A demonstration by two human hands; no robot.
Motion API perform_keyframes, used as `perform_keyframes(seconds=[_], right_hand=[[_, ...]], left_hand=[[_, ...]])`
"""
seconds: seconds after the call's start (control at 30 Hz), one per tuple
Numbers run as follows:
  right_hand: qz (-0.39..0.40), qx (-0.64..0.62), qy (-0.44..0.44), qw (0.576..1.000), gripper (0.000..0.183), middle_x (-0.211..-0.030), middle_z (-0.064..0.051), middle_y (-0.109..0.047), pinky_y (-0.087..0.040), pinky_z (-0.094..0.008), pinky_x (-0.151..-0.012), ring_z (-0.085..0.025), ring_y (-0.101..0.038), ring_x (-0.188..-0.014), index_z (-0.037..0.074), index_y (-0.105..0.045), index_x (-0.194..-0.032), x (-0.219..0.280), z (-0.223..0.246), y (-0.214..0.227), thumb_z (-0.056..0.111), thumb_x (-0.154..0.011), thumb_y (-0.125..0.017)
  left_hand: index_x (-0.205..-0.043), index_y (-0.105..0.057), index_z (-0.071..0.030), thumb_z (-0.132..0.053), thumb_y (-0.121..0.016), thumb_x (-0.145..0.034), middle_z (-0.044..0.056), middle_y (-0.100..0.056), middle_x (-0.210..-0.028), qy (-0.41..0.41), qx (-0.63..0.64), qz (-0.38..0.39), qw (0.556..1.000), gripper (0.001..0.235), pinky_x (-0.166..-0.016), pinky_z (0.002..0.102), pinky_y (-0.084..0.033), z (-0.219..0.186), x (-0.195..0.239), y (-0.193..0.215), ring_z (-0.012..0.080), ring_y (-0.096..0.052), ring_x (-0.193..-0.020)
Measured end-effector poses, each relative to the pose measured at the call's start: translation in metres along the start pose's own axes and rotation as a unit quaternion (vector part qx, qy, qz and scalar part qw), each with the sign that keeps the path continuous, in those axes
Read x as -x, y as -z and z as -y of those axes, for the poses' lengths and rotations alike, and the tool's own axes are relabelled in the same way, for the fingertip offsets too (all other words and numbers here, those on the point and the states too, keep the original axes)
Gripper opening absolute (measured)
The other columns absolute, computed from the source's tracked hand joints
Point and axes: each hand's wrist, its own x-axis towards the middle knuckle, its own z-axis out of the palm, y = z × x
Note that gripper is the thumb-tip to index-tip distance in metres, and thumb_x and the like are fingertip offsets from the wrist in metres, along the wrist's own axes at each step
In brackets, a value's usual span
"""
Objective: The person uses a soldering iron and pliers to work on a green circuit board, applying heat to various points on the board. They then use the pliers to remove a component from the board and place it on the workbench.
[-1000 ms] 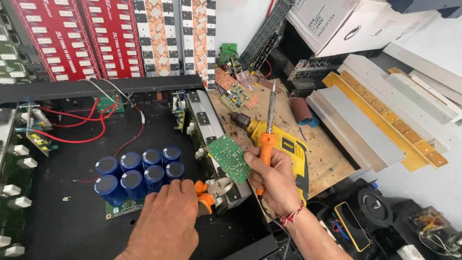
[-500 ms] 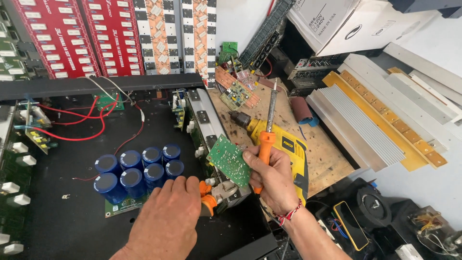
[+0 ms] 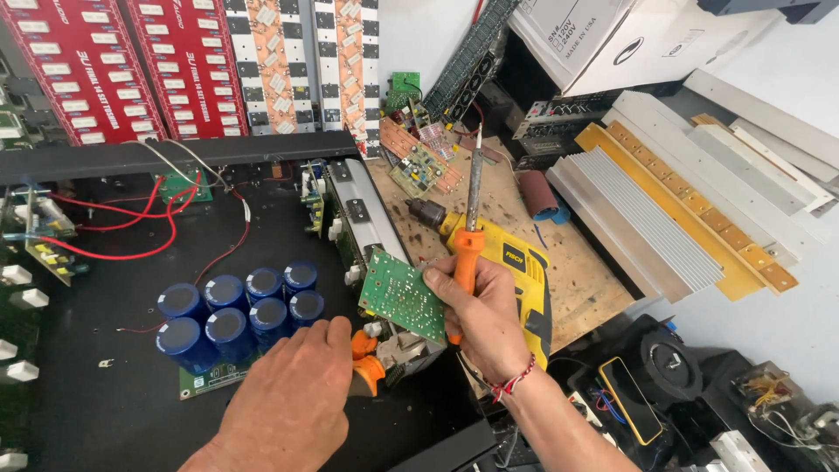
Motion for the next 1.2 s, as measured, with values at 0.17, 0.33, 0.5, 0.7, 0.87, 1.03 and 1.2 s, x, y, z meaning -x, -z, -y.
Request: perform_keyframes(seconds=[0.17,0.33,0.5,0.7,0.87,1.03,1.2], right_hand=[[0.005,-0.019,0.0,1.0,0.011,-0.058,-0.002,-0.041,-0.03,-0.027,-0.036,-0.012,-0.033,-0.041,-0.002,-0.067,-0.086,-0.008,-0.007,-0.002,0.003,-0.091,-0.075],[0.018,0.0,-0.025,1.0,0.013,-0.06,-0.003,-0.039,-0.028,-0.028,-0.037,-0.013,-0.033,-0.041,-0.002,-0.062,-0.087,-0.006,-0.007,-0.005,0.002,-0.093,-0.072],[0.078,0.165,0.019,0.983,0.022,-0.055,-0.001,-0.044,-0.037,-0.029,-0.039,-0.012,-0.041,-0.042,0.006,-0.06,-0.076,-0.007,-0.007,0.002,0.009,-0.096,-0.071],[0.101,0.357,0.068,0.926,0.024,-0.064,0.002,-0.055,-0.04,-0.029,-0.057,-0.011,-0.044,-0.056,0.011,-0.066,-0.072,-0.015,-0.005,0.017,0.02,-0.092,-0.077],[0.113,0.45,0.105,0.88,0.024,-0.065,0.001,-0.05,-0.037,-0.031,-0.049,-0.013,-0.04,-0.05,0.011,-0.061,-0.088,0.02,0.011,0.022,0.031,-0.097,-0.071],[0.096,0.461,0.25,0.846,0.037,-0.055,0.002,-0.044,-0.03,-0.023,-0.036,-0.008,-0.033,-0.04,0.012,-0.052,-0.068,0.028,0.007,0.054,0.027,-0.099,-0.064],[0.087,0.465,0.18,0.862,0.043,-0.058,0.002,-0.036,-0.028,-0.032,-0.048,-0.013,-0.029,-0.051,0.013,-0.044,-0.068,0.031,0.018,0.058,0.03,-0.095,-0.072]], left_hand=[[-0.115,-0.049,-0.015,0.002,-0.058,-0.085,0.007,-0.063,-0.105,0.06,0.046,0.061,0.995,0.035,-0.086,0.039,-0.056,-0.003,0.0,0.014,0.0257,-0.063,-0.095],[-0.125,-0.046,-0.013,0.003,-0.06,-0.086,0.009,-0.065,-0.108,0.078,0.064,0.082,0.992,0.044,-0.084,0.041,-0.059,0.0,0.0,0.009,0.0288,-0.068,-0.1],[-0.14,-0.037,-0.013,0.0,-0.055,-0.09,0.008,-0.061,-0.12,0.106,0.116,0.19,0.969,0.055,-0.091,0.044,-0.058,0.002,0.002,0.022,0.0301,-0.065,-0.11],[-0.131,-0.043,-0.015,-0.004,-0.058,-0.09,0.008,-0.065,-0.113,0.078,0.084,0.201,0.973,0.045,-0.08,0.043,-0.056,0.007,-0.003,0.011,0.0313,-0.068,-0.099],[-0.126,-0.046,-0.013,-0.003,-0.057,-0.087,0.009,-0.065,-0.101,0.036,0.089,0.17,0.981,0.042,-0.077,0.044,-0.056,0.011,-0.009,-0.007,0.0329,-0.066,-0.094],[-0.117,-0.051,-0.015,-0.002,-0.056,-0.084,0.009,-0.062,-0.1,0.037,0.115,0.168,0.978,0.035,-0.078,0.044,-0.054,0.021,-0.008,-0.007,0.0325,-0.064,-0.093],[-0.123,-0.051,-0.017,-0.004,-0.06,-0.085,0.009,-0.062,-0.102,0.048,0.144,0.172,0.973,0.041,-0.08,0.042,-0.054,0.027,-0.008,-0.009,0.0299,-0.062,-0.093]])
